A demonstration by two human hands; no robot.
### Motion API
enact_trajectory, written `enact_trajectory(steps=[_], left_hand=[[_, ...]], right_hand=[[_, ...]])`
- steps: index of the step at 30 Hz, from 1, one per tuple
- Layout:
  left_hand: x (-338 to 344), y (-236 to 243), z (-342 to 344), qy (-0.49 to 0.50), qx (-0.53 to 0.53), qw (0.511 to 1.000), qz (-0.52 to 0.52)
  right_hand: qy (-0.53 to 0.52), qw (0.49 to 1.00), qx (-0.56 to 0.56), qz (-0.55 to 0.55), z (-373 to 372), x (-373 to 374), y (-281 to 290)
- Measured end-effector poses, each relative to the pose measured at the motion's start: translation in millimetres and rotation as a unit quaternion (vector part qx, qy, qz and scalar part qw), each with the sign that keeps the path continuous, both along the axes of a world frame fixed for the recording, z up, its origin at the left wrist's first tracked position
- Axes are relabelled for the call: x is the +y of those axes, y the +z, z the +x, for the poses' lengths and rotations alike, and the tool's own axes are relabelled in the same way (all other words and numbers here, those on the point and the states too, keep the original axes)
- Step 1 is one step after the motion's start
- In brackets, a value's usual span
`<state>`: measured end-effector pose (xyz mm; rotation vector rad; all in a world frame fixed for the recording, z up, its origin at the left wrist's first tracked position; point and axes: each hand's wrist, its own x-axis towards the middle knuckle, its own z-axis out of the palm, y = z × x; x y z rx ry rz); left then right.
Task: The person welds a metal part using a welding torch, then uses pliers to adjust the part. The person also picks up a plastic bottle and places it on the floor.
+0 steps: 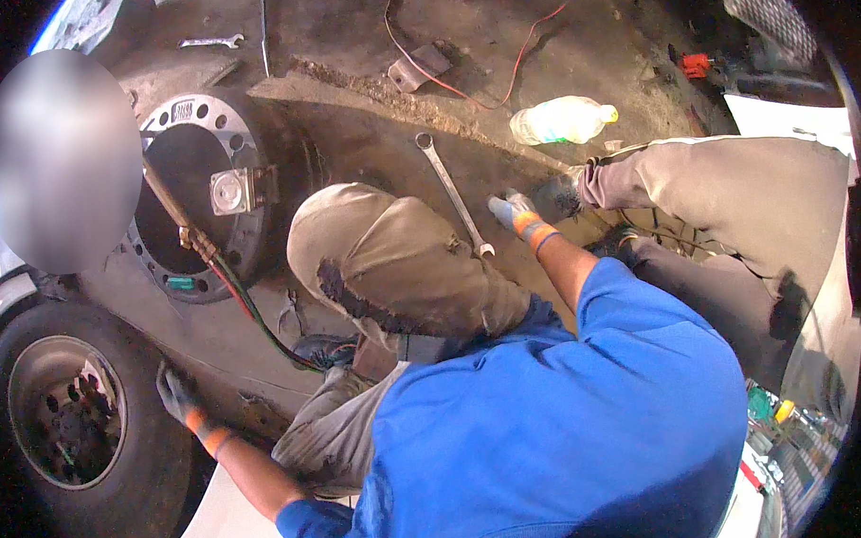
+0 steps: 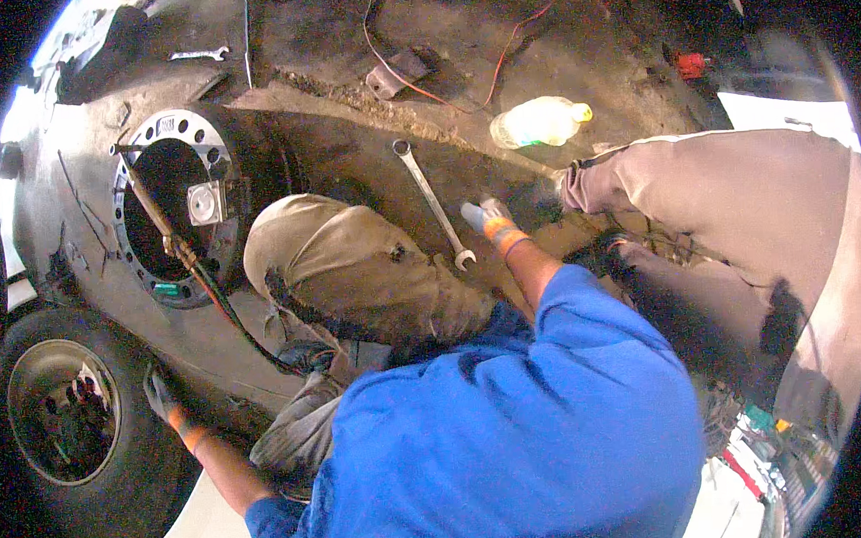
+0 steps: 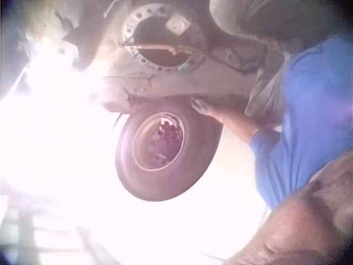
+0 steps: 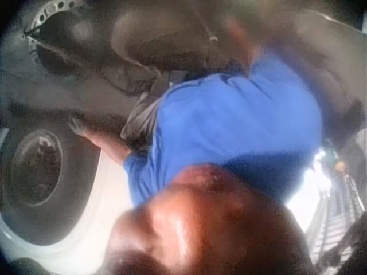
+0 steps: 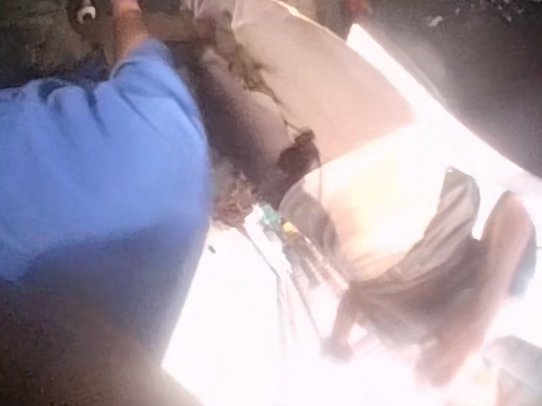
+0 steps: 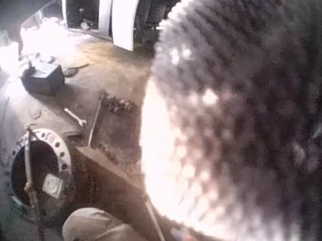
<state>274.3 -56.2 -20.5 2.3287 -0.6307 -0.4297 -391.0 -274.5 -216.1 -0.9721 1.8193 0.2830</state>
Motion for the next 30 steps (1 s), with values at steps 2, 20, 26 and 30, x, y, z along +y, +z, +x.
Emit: enact_trajectory(steps=[2, 20, 26, 30], left_hand=[[23, 25, -20, 0.028, 0.036, 0.999, -0.003], [140, 58, -97, 0.154, -0.178, 0.969, 0.074], [41, 75, -178, -0.017, -0.147, 0.989, -0.016], [-29, 96, -234, -0.141, -0.104, 0.965, -0.195]], right_hand=[[-0.025, 0.995, 0.07, -0.069, 11, -9, -5], [-0.085, 0.904, 0.19, -0.374, -80, -134, 79], [-0.033, 0.786, -0.052, -0.615, -24, -117, 189], [-0.027, 0.683, -0.406, -0.606, 34, -121, 300]])
